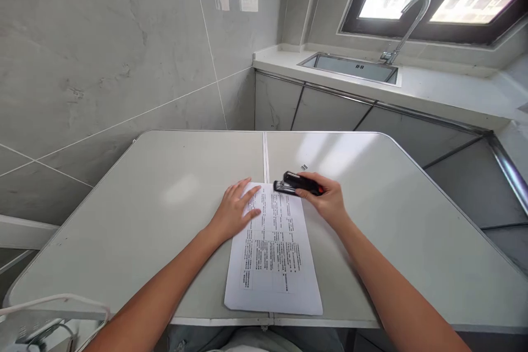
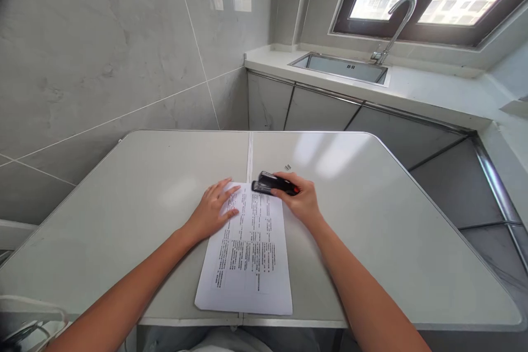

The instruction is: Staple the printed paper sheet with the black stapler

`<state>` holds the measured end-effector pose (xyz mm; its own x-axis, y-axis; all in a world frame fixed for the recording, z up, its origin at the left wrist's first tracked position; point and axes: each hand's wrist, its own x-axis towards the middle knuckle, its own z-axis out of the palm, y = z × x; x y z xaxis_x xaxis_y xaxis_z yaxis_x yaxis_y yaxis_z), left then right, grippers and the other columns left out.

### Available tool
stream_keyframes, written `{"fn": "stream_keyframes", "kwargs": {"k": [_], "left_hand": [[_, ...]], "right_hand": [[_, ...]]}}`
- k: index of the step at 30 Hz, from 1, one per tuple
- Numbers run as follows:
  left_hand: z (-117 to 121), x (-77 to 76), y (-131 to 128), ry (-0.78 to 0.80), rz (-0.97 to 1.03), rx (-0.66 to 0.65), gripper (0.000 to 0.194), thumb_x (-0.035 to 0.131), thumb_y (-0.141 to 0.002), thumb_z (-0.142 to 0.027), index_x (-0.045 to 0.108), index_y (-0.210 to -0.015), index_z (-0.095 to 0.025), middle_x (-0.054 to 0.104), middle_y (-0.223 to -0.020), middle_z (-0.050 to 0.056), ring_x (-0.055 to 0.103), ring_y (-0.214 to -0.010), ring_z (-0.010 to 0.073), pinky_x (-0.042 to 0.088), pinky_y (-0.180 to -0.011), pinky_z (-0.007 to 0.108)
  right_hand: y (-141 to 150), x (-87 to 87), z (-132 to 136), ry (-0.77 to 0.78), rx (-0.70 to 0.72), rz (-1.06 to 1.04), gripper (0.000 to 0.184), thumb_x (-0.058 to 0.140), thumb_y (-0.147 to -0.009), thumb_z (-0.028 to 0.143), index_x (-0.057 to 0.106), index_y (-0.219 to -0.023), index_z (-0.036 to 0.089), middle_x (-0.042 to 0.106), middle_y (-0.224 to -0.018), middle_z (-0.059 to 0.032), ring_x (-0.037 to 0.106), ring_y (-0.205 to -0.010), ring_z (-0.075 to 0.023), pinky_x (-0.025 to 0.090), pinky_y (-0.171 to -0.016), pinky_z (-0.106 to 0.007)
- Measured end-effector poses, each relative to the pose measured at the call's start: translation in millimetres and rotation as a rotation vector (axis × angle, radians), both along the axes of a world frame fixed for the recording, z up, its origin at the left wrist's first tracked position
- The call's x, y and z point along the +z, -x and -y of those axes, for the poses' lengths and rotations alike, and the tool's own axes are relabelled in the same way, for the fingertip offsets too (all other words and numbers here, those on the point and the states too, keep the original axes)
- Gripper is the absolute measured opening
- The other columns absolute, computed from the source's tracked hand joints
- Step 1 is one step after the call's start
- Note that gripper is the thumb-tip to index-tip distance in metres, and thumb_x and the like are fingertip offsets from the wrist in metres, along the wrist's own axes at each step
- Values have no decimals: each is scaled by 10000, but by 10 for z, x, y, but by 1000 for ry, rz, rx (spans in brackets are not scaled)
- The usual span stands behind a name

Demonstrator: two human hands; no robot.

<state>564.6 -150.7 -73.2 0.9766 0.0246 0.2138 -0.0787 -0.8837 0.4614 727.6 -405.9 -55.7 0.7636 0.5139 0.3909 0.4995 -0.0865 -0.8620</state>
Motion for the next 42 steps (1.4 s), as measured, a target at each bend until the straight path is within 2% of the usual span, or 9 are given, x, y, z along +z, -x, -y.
{"fn": "stream_keyframes", "kwargs": {"k": [3, 6, 15, 19, 25, 30, 34, 38, 42], "left_hand": [[13, -126, 6, -150, -120, -83, 626, 467, -1049, -516, 313, -1631, -344, 256, -1722, 83, 174, -1598, 357, 154, -1252, 678], [6, -202, 30, -191, -143, -39, 615, 397, -1069, -500, 304, -1642, -298, 237, -1727, 102, 146, -1606, 354, 153, -1265, 655], [-9, -259, 52, -173, -83, 92, 600, 485, -1020, -489, 440, -1574, -264, 349, -1681, 124, 242, -1573, 383, 211, -1258, 611], [11, -213, 58, -147, -87, 106, 549, 520, -1004, -463, 514, -1497, -222, 374, -1662, 146, 256, -1563, 394, 209, -1253, 625], [34, -105, 27, -94, -25, 109, 326, 503, -1024, -467, 647, -1131, -194, 555, -1473, 152, 432, -1438, 335, 329, -1196, 561], [51, -44, -165, -74, -131, 107, 417, 629, -957, -332, 568, -1351, -209, 623, -1302, 137, 579, -1196, 324, 469, -994, 478], [62, -29, -283, 49, -210, -58, 404, 674, -883, -201, 622, -1282, -242, 667, -1120, 85, 622, -1062, 289, 491, -907, 416], [181, -10, -253, 56, -110, -26, 446, 527, -897, -79, 597, -1302, -251, 641, -1227, 86, 579, -1148, 279, 454, -976, 446], [318, -7, -180, 60, -29, -19, 476, 476, -908, -64, 557, -1338, -253, 632, -1269, 81, 566, -1170, 275, 432, -1002, 462]], "right_hand": [[-331, -73, 223, 99, -235, 38, 413, 817, -814, 475, 776, -1153, 242, 760, -1001, -67, 679, -814, -240, 563, -741, -400], [-566, -158, 385, 207, -273, 34, 418, 826, -780, 478, 795, -1121, 238, 754, -956, -63, 663, -781, -233, 547, -719, -395], [-492, -40, 424, 355, 314, -19, 369, 799, -854, 479, 791, -1142, 249, 746, -965, -59, 671, -815, -215, 543, -738, -350], [-450, 8, 430, 348, 450, 26, 346, 800, -867, 457, 789, -1154, 264, 730, -929, -50, 658, -777, -194, 521, -692, -321], [-461, -58, 428, 285, 150, 62, 350, 791, -863, 467, 783, -1151, 269, 727, -924, -44, 638, -736, -197, 527, -665, -341], [-449, -192, 324, 293, 73, 61, 385, 781, -858, 493, 778, -1172, 271, 711, -881, -36, 616, -695, -187, 518, -634, -337], [-412, -260, 248, 267, 40, 83, 369, 780, -869, 467, 769, -1191, 287, 705, -891, -27, 620, -700, -184, 531, -662, -347], [-352, -250, 194, 245, 50, 114, 342, 787, -877, 439, 767, -1186, 293, 724, -947, -31, 651, -770, -194, 551, -746, -363], [-298, -192, 165, 262, 195, 99, 331, 801, -876, 424, 767, -1174, 282, 740, -978, -42, 664, -810, -199, 541, -750, -346]]}}
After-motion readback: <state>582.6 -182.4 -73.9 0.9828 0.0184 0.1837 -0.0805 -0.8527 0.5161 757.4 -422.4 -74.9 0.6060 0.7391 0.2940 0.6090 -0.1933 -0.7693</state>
